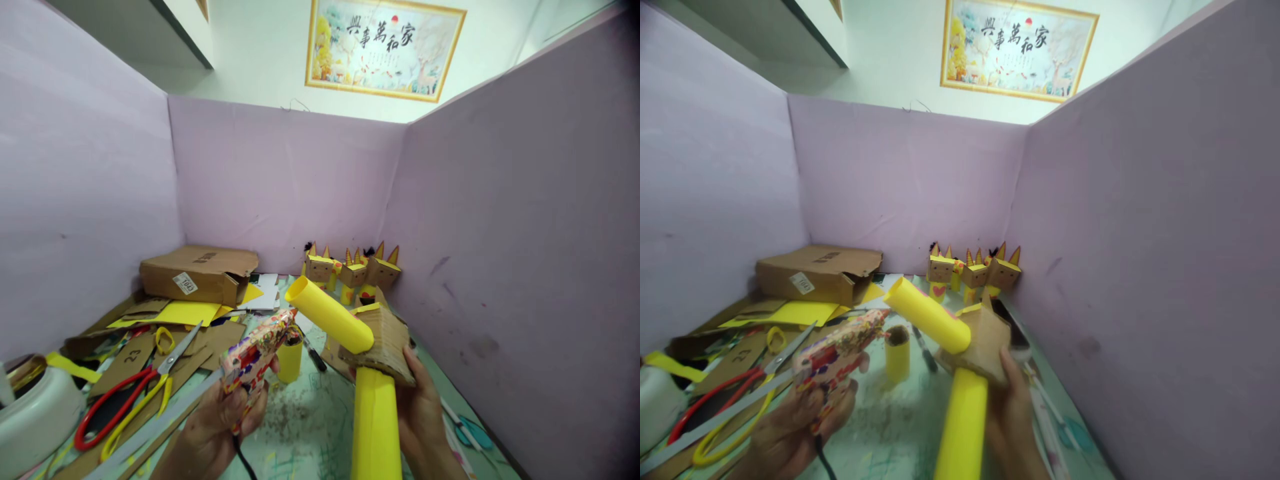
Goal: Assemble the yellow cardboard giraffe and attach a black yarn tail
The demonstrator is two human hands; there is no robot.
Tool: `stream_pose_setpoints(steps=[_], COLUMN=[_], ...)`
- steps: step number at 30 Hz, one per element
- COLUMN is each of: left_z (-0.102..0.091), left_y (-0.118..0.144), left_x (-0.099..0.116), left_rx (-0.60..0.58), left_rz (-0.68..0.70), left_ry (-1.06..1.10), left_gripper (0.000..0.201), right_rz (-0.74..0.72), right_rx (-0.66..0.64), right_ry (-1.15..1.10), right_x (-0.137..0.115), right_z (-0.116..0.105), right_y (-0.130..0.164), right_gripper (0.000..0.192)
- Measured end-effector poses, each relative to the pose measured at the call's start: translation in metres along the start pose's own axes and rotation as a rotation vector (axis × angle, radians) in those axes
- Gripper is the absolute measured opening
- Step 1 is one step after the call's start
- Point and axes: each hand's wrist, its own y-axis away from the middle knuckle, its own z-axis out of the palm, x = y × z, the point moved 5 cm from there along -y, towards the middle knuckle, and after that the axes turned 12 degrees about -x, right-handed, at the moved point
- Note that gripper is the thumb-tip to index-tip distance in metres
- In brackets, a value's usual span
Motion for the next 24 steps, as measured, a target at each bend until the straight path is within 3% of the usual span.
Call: stream_pose_setpoints(steps=[5,13,24], left_z=[0.001,0.004,0.011], left_y=[0.0,0.0,-0.002], left_x=[0.001,0.006,0.0], left_rx=[0.017,0.161,0.044], left_rz=[-0.022,-0.077,-0.087], left_ry=[-0.028,0.027,0.115], left_gripper=[0.037,0.032,0.033], right_rz=[0.013,-0.007,0.093], right_rx=[-0.004,-0.021,-0.007], right_ry=[0.016,0.027,-0.001], right_x=[0.0,-0.002,0.001], right_z=[0.001,0.002,0.004], right_y=[0.0,0.001,0.002], right_gripper=[0.057,0.053,0.032])
